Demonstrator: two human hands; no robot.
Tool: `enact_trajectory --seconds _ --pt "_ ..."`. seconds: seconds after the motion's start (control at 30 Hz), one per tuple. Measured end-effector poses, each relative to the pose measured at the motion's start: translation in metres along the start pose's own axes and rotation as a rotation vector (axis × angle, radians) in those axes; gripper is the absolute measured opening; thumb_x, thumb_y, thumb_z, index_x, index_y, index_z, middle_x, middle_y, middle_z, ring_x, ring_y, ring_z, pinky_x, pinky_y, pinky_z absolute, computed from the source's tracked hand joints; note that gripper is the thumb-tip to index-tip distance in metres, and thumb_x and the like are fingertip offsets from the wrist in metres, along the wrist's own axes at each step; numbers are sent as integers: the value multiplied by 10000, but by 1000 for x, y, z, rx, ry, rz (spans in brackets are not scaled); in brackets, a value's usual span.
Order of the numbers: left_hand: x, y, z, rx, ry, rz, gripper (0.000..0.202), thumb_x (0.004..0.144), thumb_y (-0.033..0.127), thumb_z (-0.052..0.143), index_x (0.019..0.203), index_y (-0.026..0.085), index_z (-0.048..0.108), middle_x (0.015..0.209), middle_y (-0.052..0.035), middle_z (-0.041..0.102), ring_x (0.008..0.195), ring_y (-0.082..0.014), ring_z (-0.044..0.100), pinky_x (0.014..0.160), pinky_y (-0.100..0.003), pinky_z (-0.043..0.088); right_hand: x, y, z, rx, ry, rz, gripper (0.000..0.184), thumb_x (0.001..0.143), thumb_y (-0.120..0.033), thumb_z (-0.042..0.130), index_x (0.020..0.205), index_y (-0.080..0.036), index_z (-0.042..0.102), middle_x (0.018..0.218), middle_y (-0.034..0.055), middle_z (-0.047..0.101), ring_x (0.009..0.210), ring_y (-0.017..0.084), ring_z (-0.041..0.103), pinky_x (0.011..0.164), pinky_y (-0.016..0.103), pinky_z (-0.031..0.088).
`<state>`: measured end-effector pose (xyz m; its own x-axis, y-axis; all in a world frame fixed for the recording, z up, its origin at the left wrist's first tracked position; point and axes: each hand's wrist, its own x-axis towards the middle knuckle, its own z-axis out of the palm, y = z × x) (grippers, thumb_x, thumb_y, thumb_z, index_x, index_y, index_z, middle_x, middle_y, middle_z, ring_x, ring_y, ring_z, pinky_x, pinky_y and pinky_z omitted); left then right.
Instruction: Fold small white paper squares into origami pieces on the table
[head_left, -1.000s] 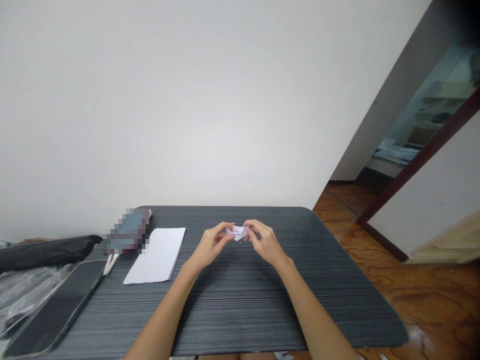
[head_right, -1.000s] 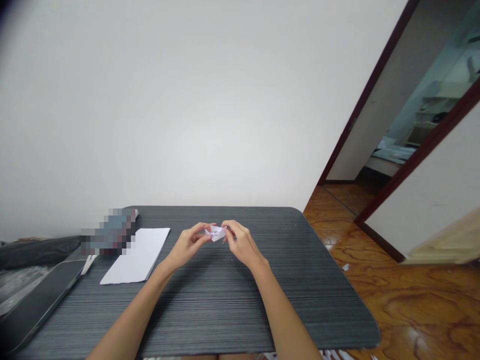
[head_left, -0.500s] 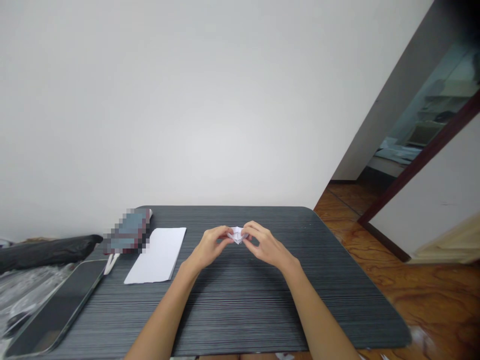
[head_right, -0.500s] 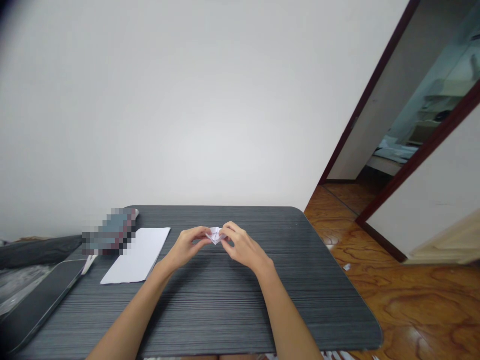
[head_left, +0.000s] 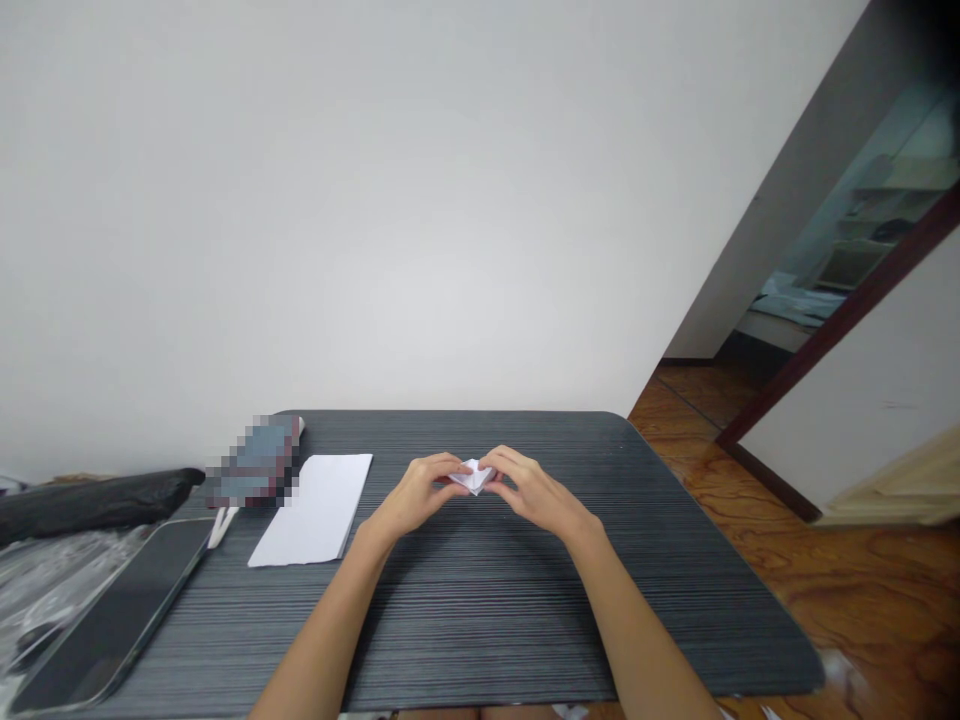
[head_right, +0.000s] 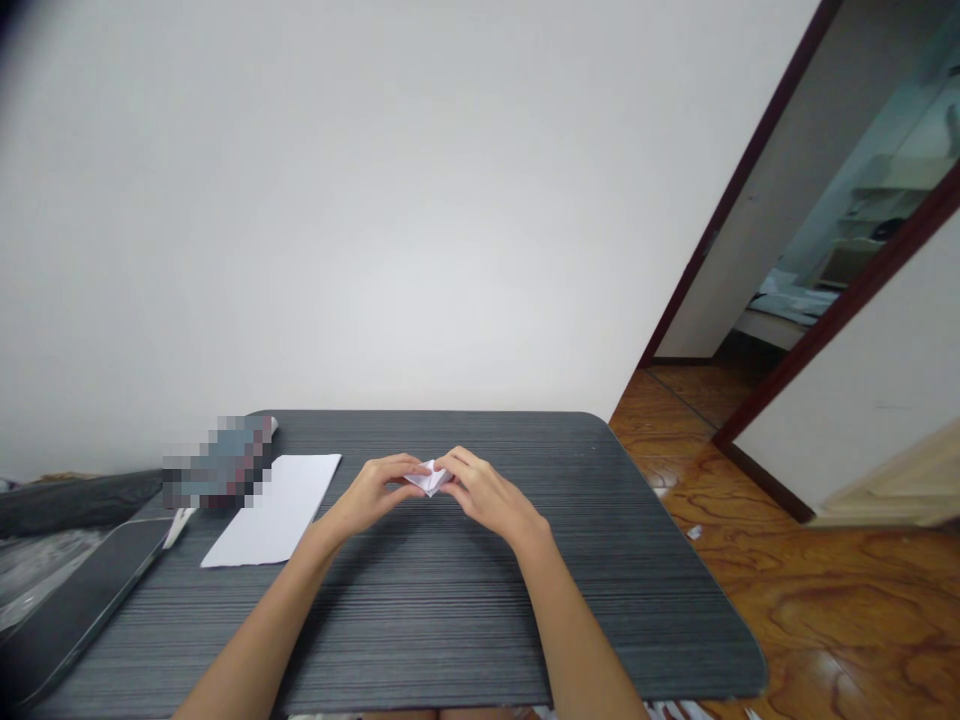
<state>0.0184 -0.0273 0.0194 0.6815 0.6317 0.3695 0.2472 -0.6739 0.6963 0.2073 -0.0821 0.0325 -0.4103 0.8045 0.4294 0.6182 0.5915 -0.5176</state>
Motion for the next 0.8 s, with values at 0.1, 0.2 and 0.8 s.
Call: enact_trajectory --seconds 0.1,0.2,0.8 --pt "0 0 -1 31 18 22 201 756 292 514 856 167 635 862 -60 607 774 -146 557 702 -246 426 0 2 0 -1 6 0 171 784 -117 452 903 -193 547 889 43 542 800 143 524 718 271 412" --pt "0 1 -3 44 40 30 204 771 287 494 832 163 644 849 -61 614 766 -142 560 698 -238 417 1 6 1 12 29 -2 131 783 -131 462 832 -176 575 885 51 563 802 146 531 718 271 413" --pt "1 4 8 -219 285 -173 314 711 318 551 973 151 597 846 -60 657 720 -155 596 652 -255 477 9 14 13 653 276 300 287 679 -241 577 938 -168 476 633 -12 602 547 120 582 554 237 443"
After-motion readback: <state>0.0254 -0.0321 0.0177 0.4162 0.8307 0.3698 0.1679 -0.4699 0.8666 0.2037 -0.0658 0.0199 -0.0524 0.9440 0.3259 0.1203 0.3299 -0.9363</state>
